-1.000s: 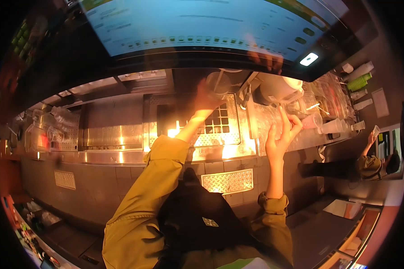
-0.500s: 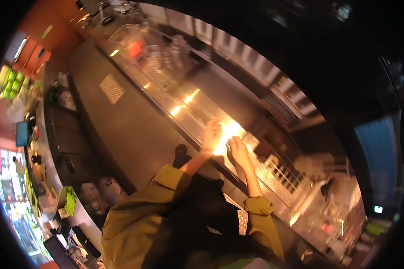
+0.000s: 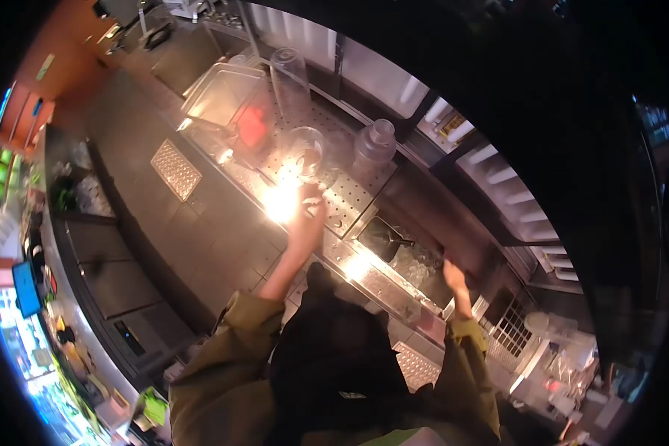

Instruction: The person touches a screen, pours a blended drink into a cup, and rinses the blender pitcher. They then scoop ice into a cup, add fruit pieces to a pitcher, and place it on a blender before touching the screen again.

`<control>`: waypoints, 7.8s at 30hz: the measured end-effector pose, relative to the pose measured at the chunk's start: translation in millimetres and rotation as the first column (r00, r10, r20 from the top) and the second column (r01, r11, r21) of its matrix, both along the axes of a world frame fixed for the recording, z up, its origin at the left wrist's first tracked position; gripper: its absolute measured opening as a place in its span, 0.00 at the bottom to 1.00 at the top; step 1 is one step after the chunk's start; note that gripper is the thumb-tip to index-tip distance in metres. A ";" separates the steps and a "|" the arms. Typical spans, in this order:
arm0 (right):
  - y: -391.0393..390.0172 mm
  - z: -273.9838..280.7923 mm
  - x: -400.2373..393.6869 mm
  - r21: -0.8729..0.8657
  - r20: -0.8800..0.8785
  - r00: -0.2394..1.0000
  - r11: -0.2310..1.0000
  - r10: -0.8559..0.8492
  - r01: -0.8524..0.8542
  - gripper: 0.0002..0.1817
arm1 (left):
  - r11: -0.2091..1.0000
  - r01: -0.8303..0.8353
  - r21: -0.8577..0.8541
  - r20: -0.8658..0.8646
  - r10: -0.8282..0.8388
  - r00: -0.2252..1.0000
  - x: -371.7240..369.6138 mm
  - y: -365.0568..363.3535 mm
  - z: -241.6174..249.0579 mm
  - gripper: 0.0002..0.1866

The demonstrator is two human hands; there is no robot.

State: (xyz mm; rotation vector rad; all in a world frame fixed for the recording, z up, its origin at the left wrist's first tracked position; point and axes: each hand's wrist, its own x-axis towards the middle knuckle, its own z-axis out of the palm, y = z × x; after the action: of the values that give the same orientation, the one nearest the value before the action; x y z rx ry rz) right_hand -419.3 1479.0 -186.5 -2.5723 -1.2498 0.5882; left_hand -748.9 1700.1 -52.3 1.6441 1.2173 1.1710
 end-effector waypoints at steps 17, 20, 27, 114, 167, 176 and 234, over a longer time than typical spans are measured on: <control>193.7 71.0 -94.7 -0.516 -0.773 -0.622 0.695 -0.125 0.501 0.27 | 0.937 0.335 -0.100 -0.385 -0.347 0.855 113.8 119.1 36.0 0.30; 240.0 75.9 -111.1 -0.618 -0.605 -0.790 0.682 -0.095 0.391 0.30 | 0.960 0.277 0.040 -0.269 -0.256 0.928 108.0 104.9 30.5 0.26; 282.6 60.3 -109.8 0.481 -0.820 -0.151 0.808 0.552 0.341 0.34 | 0.965 0.134 0.227 -0.094 -0.115 0.989 30.5 25.9 20.6 0.26; -35.4 255.8 87.1 -0.420 -0.292 0.956 0.897 0.011 -0.139 0.09 | 0.813 0.554 0.180 -0.120 -0.541 0.833 172.5 -98.5 -83.6 0.40; -23.1 249.4 57.8 -0.102 -0.071 0.948 0.944 0.309 -0.315 0.11 | 0.837 0.547 0.007 -0.099 -0.544 0.833 153.9 -96.3 -76.7 0.49; 16.9 85.8 35.4 -0.126 -0.248 0.933 0.946 0.261 -0.298 0.10 | 0.960 0.269 0.080 0.198 -0.280 0.939 101.9 -85.4 -50.0 0.54; 333.5 182.6 -415.9 0.374 -0.883 0.469 0.629 0.018 0.681 0.13 | 0.915 0.351 0.200 0.054 -0.368 0.928 -236.3 393.5 -17.1 0.54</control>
State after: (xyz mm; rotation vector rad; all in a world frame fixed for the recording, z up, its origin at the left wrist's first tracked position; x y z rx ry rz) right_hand -835.3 1812.5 -3.9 -1.4335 -0.3694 0.8662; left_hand -985.1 2093.6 -69.4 1.8372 0.7213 1.1338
